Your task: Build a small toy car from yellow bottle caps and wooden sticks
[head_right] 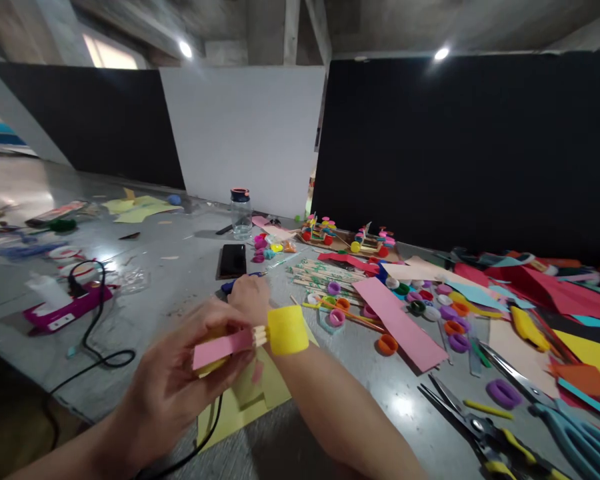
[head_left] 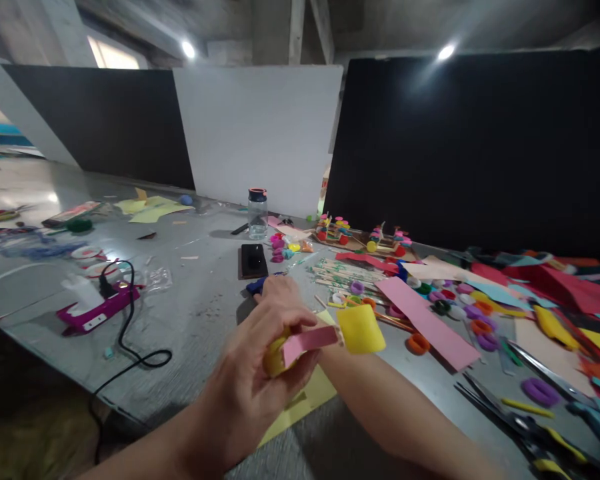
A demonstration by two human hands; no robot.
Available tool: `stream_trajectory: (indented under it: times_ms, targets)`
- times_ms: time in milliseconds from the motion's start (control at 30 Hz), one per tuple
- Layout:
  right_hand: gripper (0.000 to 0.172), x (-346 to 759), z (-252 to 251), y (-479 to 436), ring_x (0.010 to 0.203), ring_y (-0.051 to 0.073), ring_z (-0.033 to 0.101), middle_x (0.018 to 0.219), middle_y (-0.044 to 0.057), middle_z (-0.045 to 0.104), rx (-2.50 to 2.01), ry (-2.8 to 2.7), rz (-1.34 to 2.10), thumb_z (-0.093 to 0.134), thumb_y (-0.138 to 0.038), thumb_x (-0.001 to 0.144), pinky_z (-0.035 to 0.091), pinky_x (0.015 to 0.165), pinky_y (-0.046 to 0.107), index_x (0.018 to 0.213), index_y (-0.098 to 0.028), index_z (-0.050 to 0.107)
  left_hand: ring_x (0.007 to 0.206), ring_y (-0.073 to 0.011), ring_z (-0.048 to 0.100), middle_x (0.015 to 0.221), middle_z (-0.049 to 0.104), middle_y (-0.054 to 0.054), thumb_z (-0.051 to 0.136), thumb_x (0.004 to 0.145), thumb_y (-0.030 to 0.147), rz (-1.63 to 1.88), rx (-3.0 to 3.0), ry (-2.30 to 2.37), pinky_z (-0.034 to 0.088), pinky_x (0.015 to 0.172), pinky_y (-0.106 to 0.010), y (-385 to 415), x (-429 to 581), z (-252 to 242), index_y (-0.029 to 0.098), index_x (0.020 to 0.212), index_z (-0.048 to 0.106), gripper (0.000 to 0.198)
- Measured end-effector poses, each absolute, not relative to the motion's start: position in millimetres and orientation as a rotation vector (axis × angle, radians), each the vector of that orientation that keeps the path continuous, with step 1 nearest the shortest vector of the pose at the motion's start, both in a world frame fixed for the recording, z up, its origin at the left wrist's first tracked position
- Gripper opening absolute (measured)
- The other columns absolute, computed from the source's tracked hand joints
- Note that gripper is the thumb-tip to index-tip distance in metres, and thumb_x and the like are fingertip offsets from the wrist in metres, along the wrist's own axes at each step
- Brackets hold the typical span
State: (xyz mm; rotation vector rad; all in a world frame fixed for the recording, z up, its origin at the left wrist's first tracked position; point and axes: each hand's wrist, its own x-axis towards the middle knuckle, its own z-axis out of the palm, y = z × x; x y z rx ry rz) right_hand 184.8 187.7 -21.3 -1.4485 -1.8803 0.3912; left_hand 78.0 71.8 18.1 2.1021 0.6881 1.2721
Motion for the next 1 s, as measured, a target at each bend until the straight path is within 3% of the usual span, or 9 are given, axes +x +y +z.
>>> stream_trajectory:
  times_ms: [300, 433, 567, 667, 733, 800, 900, 1000]
  targets:
    - [0.022, 220, -10, 181, 0.102, 0.022, 0.064, 0.119, 0.008, 0.064, -1.533, -1.730, 0.491, 0.063, -0.032, 0.098, 0.056, 0.088, 0.042, 0.114, -0.018, 0.065, 0.098, -0.0155, 0.060, 0.105, 0.063, -0.003, 0.058, 0.092, 0.008, 1.316, 2.246, 0.524, 0.051, 0.085, -0.028, 73, 80, 13, 0.025, 0.123, 0.058, 0.035]
    - [0.023, 269, 8, 148, 0.079, 0.017, 0.068, 0.097, 0.005, 0.068, -1.413, -1.452, 0.621, 0.062, -0.035, 0.098, 0.058, 0.070, 0.033, 0.106, -0.014, 0.064, 0.094, -0.0142, 0.061, 0.103, 0.061, -0.003, 0.056, 0.091, 0.002, 1.318, 2.261, 0.434, 0.052, 0.080, -0.027, 75, 84, 14, 0.024, 0.124, 0.059, 0.039]
    - [0.041, 309, 20, 93, 0.059, 0.018, 0.067, 0.082, 0.008, 0.070, -1.308, -1.139, 0.737, 0.049, -0.054, 0.096, 0.052, 0.047, 0.026, 0.094, -0.016, 0.064, 0.093, -0.0127, 0.060, 0.102, 0.060, -0.003, 0.056, 0.089, -0.002, 1.341, 2.244, 0.335, 0.052, 0.079, -0.024, 79, 92, 10, 0.021, 0.120, 0.061, 0.039]
    - [0.039, 325, 18, 46, 0.049, 0.017, 0.063, 0.066, 0.005, 0.067, -1.261, -1.021, 0.786, 0.059, -0.058, 0.088, 0.051, 0.042, 0.024, 0.084, -0.020, 0.067, 0.092, -0.0123, 0.059, 0.101, 0.059, -0.003, 0.056, 0.089, -0.003, 1.366, 2.219, 0.296, 0.052, 0.078, -0.023, 83, 101, 5, 0.021, 0.120, 0.061, 0.039]
    - [0.034, 331, 12, 18, 0.052, 0.018, 0.064, 0.066, 0.005, 0.067, -1.171, -1.021, 0.834, 0.065, -0.055, 0.085, 0.056, 0.048, 0.027, 0.086, -0.021, 0.070, 0.092, -0.0124, 0.058, 0.101, 0.059, -0.002, 0.057, 0.090, -0.001, 1.365, 2.182, 0.314, 0.052, 0.077, -0.022, 86, 106, 0, 0.023, 0.119, 0.060, 0.038]
    - [0.033, 337, 4, -3, 0.061, 0.022, 0.068, 0.079, 0.009, 0.072, -1.103, -1.080, 0.821, 0.064, -0.052, 0.087, 0.058, 0.054, 0.031, 0.098, -0.022, 0.071, 0.089, -0.0118, 0.057, 0.099, 0.058, -0.001, 0.059, 0.091, 0.002, 1.361, 2.121, 0.369, 0.052, 0.075, -0.021, 88, 110, -5, 0.025, 0.115, 0.060, 0.034]
    - [0.040, 348, -8, -20, 0.060, 0.023, 0.068, 0.096, 0.011, 0.072, -1.077, -1.196, 0.744, 0.055, -0.057, 0.089, 0.056, 0.049, 0.033, 0.115, -0.029, 0.065, 0.085, -0.0105, 0.056, 0.095, 0.057, 0.001, 0.062, 0.092, 0.008, 1.323, 1.952, 0.483, 0.052, 0.075, -0.019, 91, 115, -12, 0.026, 0.108, 0.061, 0.024]
    - [0.042, 357, -23, -24, 0.040, 0.019, 0.057, 0.073, 0.007, 0.068, -1.157, -1.314, 0.704, 0.045, -0.066, 0.091, 0.045, 0.032, 0.028, 0.104, -0.031, 0.065, 0.086, -0.0095, 0.058, 0.095, 0.057, 0.001, 0.063, 0.092, 0.011, 1.261, 1.767, 0.561, 0.053, 0.074, -0.016, 95, 118, -17, 0.026, 0.105, 0.062, 0.020]
